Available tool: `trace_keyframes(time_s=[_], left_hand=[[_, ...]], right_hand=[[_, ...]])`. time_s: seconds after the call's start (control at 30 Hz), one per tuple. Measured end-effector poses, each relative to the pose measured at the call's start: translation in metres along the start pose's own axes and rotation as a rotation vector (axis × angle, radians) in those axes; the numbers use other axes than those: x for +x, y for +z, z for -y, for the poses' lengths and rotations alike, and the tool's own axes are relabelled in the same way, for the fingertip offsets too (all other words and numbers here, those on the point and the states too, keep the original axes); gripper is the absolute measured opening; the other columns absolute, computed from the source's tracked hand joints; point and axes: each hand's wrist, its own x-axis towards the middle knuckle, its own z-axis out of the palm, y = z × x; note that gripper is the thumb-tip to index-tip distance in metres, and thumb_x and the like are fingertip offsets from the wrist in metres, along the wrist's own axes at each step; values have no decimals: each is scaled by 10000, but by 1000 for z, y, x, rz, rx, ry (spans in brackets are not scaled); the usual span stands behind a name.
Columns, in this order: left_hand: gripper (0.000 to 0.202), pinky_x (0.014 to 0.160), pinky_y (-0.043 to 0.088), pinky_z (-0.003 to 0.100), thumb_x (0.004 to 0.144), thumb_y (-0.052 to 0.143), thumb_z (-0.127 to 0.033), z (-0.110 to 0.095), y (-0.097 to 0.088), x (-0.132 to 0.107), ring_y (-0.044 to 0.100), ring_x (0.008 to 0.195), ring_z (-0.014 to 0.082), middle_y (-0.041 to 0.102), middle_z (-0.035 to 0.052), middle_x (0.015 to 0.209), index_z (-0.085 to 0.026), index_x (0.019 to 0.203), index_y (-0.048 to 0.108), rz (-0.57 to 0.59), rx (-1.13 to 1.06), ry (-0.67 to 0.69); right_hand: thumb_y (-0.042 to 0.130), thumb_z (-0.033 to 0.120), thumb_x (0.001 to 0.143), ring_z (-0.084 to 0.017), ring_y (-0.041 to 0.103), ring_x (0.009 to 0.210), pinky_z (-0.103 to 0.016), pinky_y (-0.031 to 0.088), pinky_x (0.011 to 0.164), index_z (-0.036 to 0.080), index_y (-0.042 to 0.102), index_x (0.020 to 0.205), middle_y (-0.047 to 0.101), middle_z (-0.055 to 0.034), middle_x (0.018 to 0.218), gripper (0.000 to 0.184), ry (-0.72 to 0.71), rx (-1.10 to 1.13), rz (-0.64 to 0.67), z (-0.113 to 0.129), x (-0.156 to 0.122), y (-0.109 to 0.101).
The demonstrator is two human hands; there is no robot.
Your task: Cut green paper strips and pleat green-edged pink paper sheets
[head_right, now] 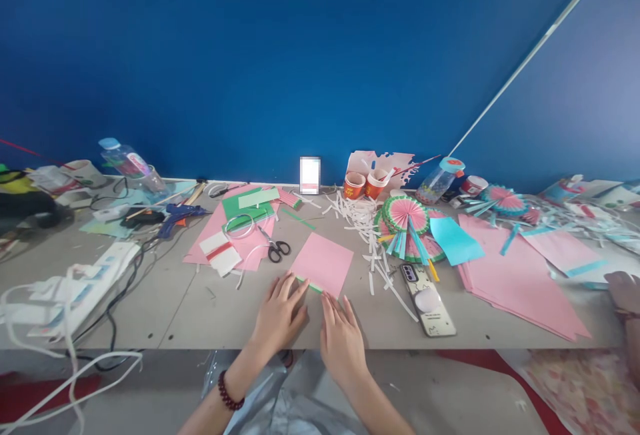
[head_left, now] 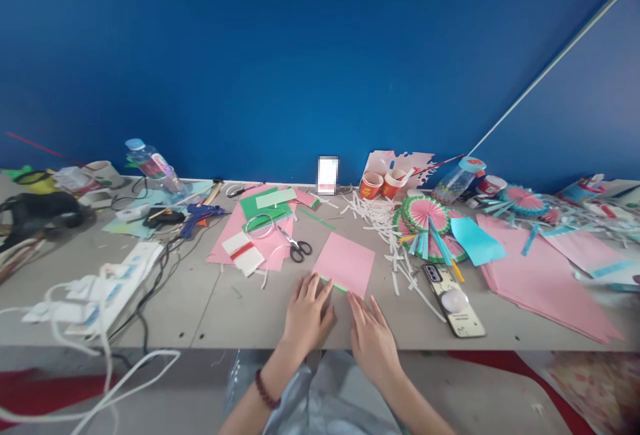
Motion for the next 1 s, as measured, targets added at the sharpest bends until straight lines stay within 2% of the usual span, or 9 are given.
trace_keyframes(time_s=[0.2, 0.4, 0.6, 0.8, 0.9, 1.0], left_hand=[[489, 1083, 340, 473, 836, 496, -224, 1, 3, 0, 409, 1300, 258, 516, 97, 1313, -255, 1323, 482, -10, 6, 9], [588, 1086, 340, 434, 847, 467, -296, 8, 19, -5, 428, 1289, 265, 471, 145, 1396, -96, 1392, 374, -83, 57, -6], [602, 1089, 308, 469, 843, 457, -286, 8, 20, -9, 377, 1328, 297, 450, 132, 1423, -112, 1411, 359, -137, 102, -85], [645, 1071, 329, 489, 853, 456, -303, 10, 22, -10, 394, 1311, 306, 443, 181, 1412, -84, 1435, 282, -199, 79, -172], [592, 1048, 365, 471, 860, 451, -267, 10, 19, -10, 382, 1318, 299, 429, 162, 1422, -114, 1417, 321, -170, 26, -130], [467, 988, 437, 414, 863, 447, -214, 8, 13, -10, 466, 1239, 261, 517, 117, 1338, -172, 1328, 453, -96, -47, -14]], right_hand=[[326, 68, 851, -199, 495, 1258, -479, 310, 1124, 166, 290, 1451, 556, -84, 1338, 609, 53, -22, -20, -11, -19, 2], [343, 102, 875, -214, 493, 1259, -472, 352, 1102, 172, 311, 1448, 548, -86, 1345, 579, 74, -23, -54, -11, -24, 4], [355, 114, 886, -224, 503, 1247, -494, 375, 1081, 164, 371, 1414, 554, -96, 1335, 531, 73, -24, -83, -11, -24, 6], [368, 150, 904, -241, 518, 1218, -543, 343, 1089, 206, 406, 1395, 569, -89, 1311, 496, 53, 0, -111, -12, -19, 6], [383, 176, 906, -249, 519, 1199, -556, 345, 1084, 236, 413, 1390, 565, -84, 1293, 488, 65, 5, -109, -12, -16, 7], [402, 209, 908, -266, 508, 1190, -552, 365, 1070, 243, 462, 1350, 559, -94, 1264, 448, 89, 0, -110, -13, -15, 12]])
